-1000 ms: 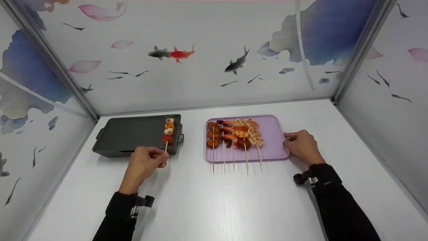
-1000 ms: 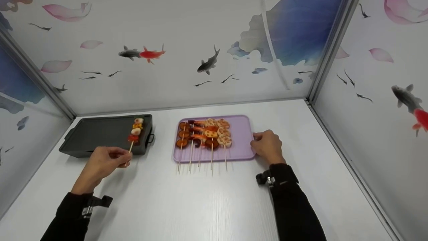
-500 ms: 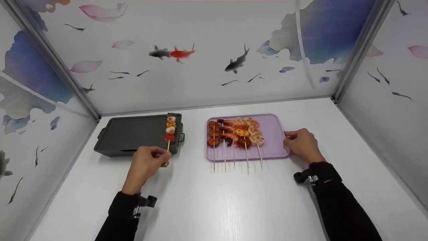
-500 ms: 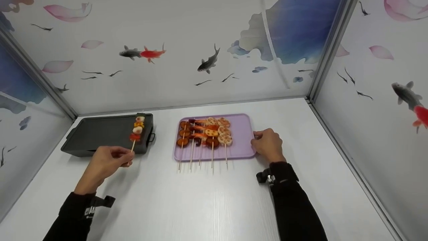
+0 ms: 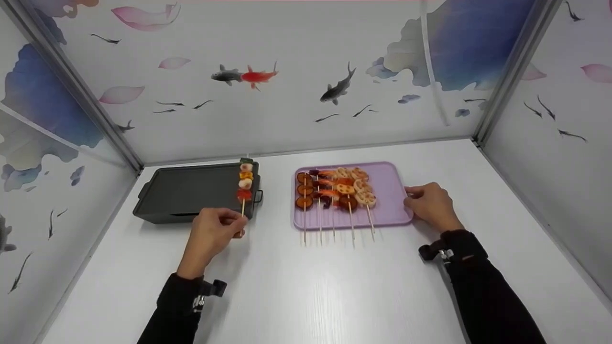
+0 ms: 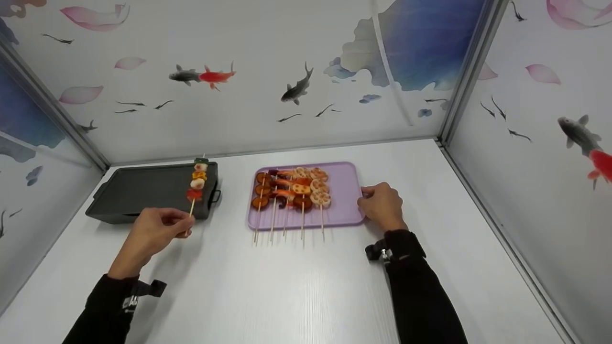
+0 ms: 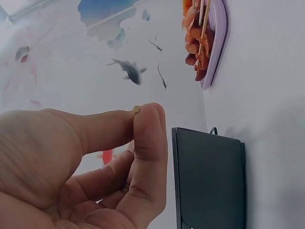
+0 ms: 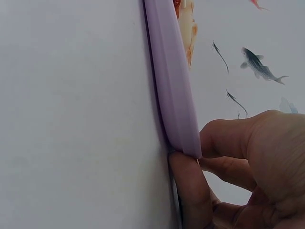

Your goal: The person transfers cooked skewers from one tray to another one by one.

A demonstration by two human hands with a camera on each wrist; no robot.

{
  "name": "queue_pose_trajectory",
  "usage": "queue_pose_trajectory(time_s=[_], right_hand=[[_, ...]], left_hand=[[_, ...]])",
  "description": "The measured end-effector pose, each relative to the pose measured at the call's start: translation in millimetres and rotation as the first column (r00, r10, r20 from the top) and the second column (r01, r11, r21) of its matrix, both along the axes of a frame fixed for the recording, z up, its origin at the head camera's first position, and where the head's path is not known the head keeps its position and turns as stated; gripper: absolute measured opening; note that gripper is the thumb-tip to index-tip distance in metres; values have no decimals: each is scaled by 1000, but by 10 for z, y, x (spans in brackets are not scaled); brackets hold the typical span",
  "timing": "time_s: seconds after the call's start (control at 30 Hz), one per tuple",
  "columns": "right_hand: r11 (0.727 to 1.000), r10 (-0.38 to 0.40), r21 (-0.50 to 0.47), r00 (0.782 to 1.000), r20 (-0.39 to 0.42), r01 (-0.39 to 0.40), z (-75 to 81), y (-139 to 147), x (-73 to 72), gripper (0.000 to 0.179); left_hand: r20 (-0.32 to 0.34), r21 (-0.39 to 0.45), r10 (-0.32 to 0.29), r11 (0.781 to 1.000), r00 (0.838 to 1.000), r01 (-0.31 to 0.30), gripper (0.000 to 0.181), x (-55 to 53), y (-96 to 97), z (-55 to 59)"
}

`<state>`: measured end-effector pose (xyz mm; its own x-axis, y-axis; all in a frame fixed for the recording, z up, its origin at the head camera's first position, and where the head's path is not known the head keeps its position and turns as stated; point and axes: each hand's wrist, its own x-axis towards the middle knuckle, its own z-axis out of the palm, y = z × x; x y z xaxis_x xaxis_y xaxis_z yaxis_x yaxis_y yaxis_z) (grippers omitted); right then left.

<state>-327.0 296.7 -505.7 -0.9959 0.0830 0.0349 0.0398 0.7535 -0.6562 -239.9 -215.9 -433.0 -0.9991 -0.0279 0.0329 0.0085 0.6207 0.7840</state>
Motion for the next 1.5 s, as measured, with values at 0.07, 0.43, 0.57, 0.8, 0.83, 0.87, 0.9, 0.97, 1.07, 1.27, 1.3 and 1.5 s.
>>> queue_pose_trajectory(time_s=[0.07,0.43,0.57,0.8,0.83,0.87,0.9,0.97,1.07,1.27,1.3,1.5], right_hand=[[1000,-3,0,1000,3,3,3,-1,-1,41],[1000,1,-3,1000,0,-1,28,-6,14,41],[1000,-1,-2,1000,10,1,29,0,19,41],[1000,-15,-6,1000,22,15,35,0,25,41],[1000,-15,-5,1000,17,15,34,-5,23,41],[1000,-13,-4,1000,11,13,32,-8,19,41],[1000,-12,-3,1000,5,12,31,-13,16,41],[1000,-9,-3,1000,-2,9,30,-23,10,41],[1000,-5,-7,1000,-1,5,23,-24,6,41],[1000,-1,-9,1000,11,1,29,-14,3,40],[1000,-4,-8,1000,10,4,30,-14,2,40],[1000,-7,-11,1000,12,8,23,2,-4,40]], left_hand=[[10,8,3,1000,1000,-3,18,7,14,9],[-12,22,-27,999,1000,27,15,12,76,25],[-13,34,-34,999,999,35,15,16,109,12],[-25,54,-45,997,999,47,14,8,186,14],[-28,58,-45,997,999,47,13,6,197,17],[-31,60,-45,997,998,47,13,3,208,19],[-34,58,-47,997,998,49,13,1,220,20],[-36,59,-49,997,998,51,12,-4,242,21],[-35,64,-53,996,998,55,11,-11,284,18],[-26,64,-55,996,998,57,12,-31,387,25],[-22,65,-54,996,998,56,12,-35,407,30],[6,76,-57,996,998,56,11,-59,518,52]])
